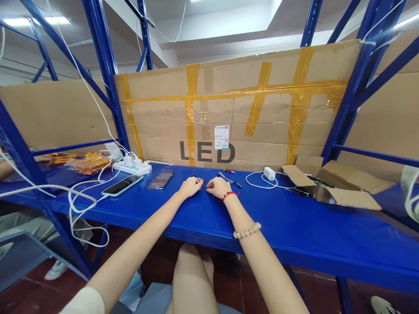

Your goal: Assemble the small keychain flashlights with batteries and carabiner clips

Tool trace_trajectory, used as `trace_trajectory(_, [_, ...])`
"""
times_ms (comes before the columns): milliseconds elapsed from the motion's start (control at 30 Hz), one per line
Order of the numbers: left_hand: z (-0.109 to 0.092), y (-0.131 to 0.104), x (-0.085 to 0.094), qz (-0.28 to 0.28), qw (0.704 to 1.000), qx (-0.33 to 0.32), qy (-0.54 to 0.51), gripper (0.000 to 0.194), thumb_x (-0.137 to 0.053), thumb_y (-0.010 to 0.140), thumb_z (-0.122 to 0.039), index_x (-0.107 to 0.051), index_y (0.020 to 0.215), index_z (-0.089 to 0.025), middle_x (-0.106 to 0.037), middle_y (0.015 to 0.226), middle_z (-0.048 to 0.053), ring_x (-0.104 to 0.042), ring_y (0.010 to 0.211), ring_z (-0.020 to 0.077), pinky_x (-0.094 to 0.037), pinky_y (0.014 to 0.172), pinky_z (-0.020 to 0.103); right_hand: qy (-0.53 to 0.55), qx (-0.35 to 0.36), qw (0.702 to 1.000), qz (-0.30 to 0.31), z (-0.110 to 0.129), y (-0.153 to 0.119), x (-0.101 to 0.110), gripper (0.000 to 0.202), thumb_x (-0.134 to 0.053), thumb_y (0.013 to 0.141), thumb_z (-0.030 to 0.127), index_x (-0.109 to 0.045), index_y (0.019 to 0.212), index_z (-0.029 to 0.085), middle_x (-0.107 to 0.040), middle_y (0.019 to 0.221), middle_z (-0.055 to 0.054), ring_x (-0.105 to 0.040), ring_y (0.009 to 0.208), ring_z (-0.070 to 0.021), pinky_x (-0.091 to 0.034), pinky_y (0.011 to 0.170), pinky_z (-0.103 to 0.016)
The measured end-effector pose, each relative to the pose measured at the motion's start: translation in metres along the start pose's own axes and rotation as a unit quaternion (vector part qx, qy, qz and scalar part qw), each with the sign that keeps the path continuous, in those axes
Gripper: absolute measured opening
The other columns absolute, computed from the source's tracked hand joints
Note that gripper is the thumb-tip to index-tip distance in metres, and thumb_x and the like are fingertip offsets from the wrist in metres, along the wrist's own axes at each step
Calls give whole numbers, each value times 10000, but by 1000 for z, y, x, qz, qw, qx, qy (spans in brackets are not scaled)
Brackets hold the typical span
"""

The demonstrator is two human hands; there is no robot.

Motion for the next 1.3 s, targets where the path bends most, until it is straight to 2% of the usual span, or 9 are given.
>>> trace_trajectory(233, [-2, -1, -1, 3, 1000, -3, 9, 246, -446, 858, -308, -530, 1004, -129, -554, 986, 63, -549, 854, 160, -463, 751, 351, 8, -6, 998, -56, 1, -2, 11, 208, -525, 811, 286, -584, 960, 152, -615, 961, -41, -562, 903, -162, -444, 790, -362])
trace_trajectory(433, [-6, -4, 2, 0, 1000, -13, 11, 245, -445, 858, -309, -532, 998, -128, -556, 982, 63, -549, 854, 159, -462, 753, 352, 5, -26, 992, -124, -1, -7, 27, 191, -517, 777, 232, -617, 938, 258, -647, 960, 16, -569, 923, -155, -442, 752, -262])
trace_trajectory(533, [-7, -4, 3, 2, 1000, -16, 11, 246, -444, 859, -311, -535, 993, -126, -559, 975, 62, -551, 849, 158, -461, 752, 352, 5, -29, 990, -140, -1, -7, 29, 187, -480, 805, 255, -619, 930, 252, -648, 953, 4, -566, 917, -158, -440, 741, -266])
trace_trajectory(733, [-7, -4, 2, 2, 1000, -15, 11, 248, -442, 859, -317, -538, 985, -125, -564, 963, 60, -554, 840, 156, -462, 748, 349, 8, -34, 990, -139, -4, -6, 29, 237, -437, 851, 324, -598, 949, 181, -631, 956, -35, -570, 881, -158, -438, 758, -334])
trace_trajectory(1000, [-4, -2, 3, -15, 1000, -2, 1, 252, -442, 859, -318, -535, 988, -122, -564, 957, 60, -556, 829, 153, -464, 742, 348, 4, -64, 987, -149, -12, -8, 32, 252, -418, 839, 373, -622, 907, 240, -658, 917, -8, -582, 891, -177, -431, 709, -284])
trace_trajectory(1133, [2, 0, 9, -51, 998, 27, -5, 251, -440, 860, -322, -538, 982, -126, -565, 958, 60, -554, 836, 153, -461, 748, 348, 7, -64, 988, -138, -13, -7, 31, 197, -483, 805, 363, -624, 896, 260, -661, 896, 4, -584, 876, -163, -430, 701, -256])
trace_trajectory(1300, [16, -3, 24, -118, 989, 85, -11, 297, -402, 869, -371, -560, 935, -129, -588, 927, 59, -556, 852, 155, -436, 783, 361, 10, -50, 993, -104, -12, -5, 24, 215, -519, 808, 318, -594, 943, 170, -630, 920, -33, -565, 889, -165, -442, 763, -348])
Point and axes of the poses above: each hand's wrist, its own y-axis towards the middle knuckle, its own x-axis out of the back of the hand, z = x × y, the point moved 10 cm from there along y, towards the middle knuckle
